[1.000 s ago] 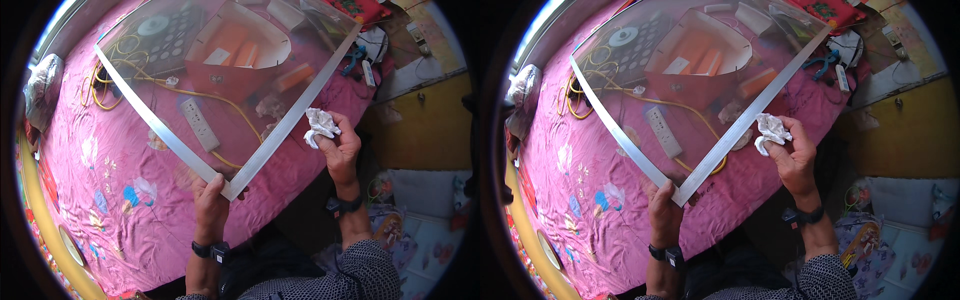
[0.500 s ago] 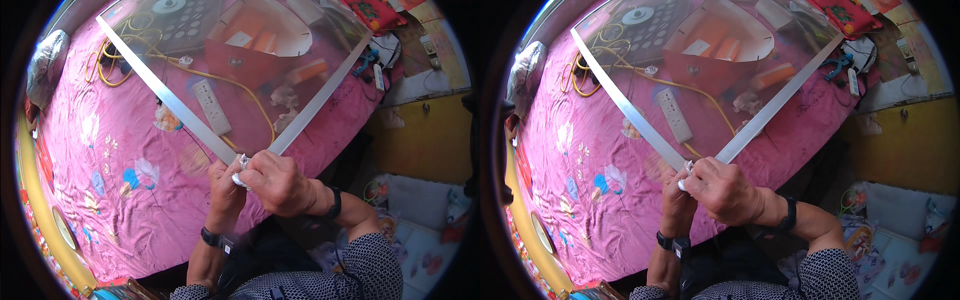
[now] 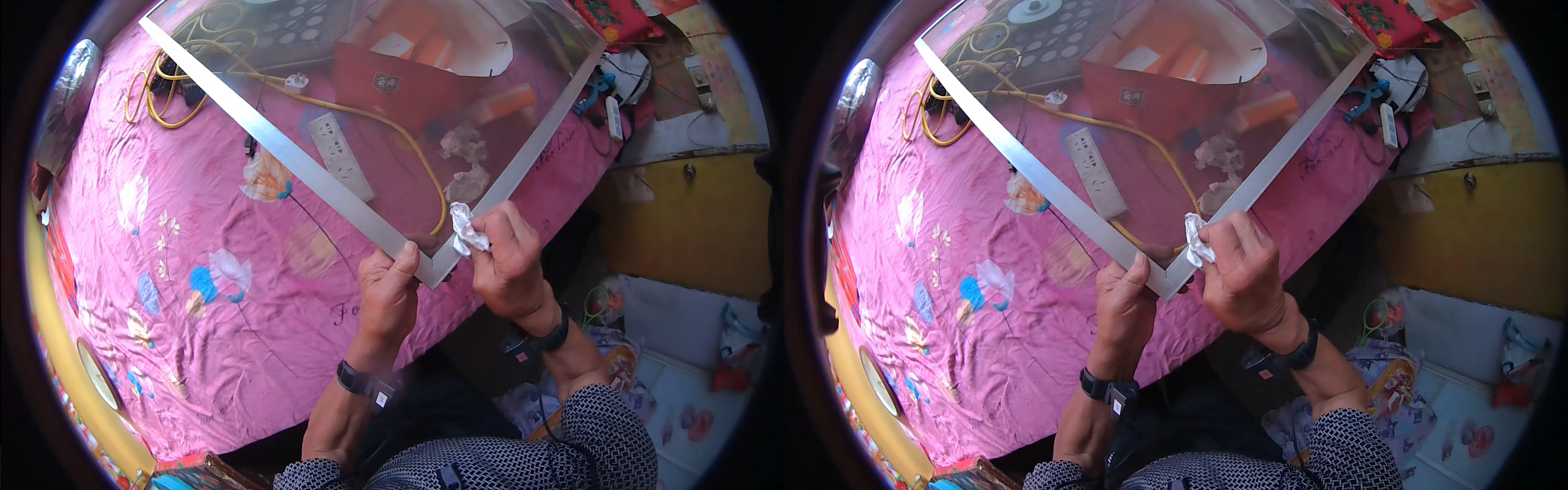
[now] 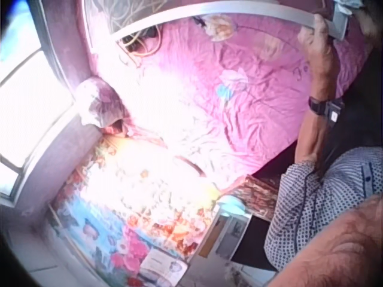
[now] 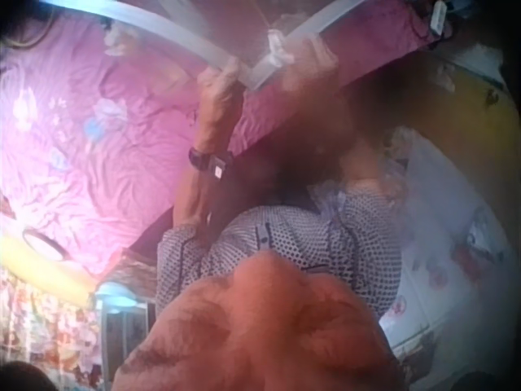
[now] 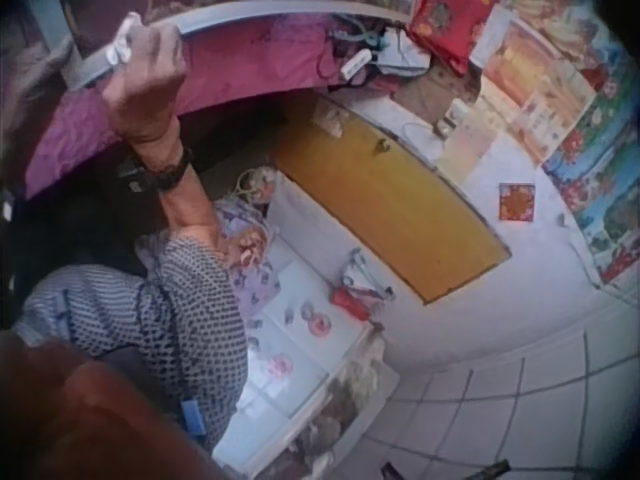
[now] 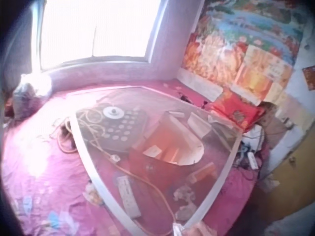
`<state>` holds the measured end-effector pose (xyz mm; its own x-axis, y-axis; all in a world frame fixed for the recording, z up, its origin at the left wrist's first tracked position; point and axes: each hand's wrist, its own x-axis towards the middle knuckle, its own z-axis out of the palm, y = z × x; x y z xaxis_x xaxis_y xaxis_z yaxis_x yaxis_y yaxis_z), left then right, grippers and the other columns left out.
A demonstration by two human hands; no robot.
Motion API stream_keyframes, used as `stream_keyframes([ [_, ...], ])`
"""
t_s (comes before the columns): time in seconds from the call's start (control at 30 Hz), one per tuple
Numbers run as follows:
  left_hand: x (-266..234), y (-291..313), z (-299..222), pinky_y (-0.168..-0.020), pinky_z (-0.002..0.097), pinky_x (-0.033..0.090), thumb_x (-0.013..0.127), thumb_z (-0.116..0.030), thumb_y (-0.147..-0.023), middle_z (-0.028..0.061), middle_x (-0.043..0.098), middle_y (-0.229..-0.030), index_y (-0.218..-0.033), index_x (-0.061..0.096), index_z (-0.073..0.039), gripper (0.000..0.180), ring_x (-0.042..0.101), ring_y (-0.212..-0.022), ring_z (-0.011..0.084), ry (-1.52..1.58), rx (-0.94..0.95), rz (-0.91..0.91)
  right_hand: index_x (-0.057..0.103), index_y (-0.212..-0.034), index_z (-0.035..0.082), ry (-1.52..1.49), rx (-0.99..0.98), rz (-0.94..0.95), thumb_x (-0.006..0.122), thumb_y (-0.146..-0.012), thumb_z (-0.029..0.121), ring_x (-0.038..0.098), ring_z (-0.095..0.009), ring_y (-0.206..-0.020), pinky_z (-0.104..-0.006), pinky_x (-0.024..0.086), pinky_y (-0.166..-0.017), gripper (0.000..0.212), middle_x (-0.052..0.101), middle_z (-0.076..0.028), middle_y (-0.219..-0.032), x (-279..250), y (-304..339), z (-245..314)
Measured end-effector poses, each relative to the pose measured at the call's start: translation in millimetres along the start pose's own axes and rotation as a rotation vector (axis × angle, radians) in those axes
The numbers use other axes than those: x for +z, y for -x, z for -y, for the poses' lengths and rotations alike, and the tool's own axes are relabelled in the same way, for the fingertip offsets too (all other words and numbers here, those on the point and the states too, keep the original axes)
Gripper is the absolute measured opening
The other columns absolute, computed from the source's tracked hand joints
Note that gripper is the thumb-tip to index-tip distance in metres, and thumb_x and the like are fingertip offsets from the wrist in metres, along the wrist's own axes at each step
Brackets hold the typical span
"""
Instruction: The person wipes a rectangular window screen with a white cloth, then places it on a bed. They continue wiping the screen frame and later wash the cloth in a blue basin of water.
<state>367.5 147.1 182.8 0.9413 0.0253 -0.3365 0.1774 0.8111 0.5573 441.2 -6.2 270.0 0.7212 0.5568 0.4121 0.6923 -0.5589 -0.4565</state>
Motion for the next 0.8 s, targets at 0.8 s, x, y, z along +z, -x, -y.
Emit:
stream_keyframes([
  [0.8, -0.9, -9.0, 23.0, -0.097, 0.0487, 0.065, 0.066, -0.037, -0.117, 0.0244, 0.079, -0.125, -0.133, 0.071, 0.014, 0.053, 0.08, -0.112, 0.0348, -0.099, -0.093, 0.118, 0.068, -0.116, -0.004, -0.217, 0.423, -0.164, 0.083, -0.093, -0.009, 0.073, -0.034, -0.085, -0.041, 0.06, -0.073, 0.028, 0.067, -0.018, -0.104, -5.9, 36.8, -69.3],
])
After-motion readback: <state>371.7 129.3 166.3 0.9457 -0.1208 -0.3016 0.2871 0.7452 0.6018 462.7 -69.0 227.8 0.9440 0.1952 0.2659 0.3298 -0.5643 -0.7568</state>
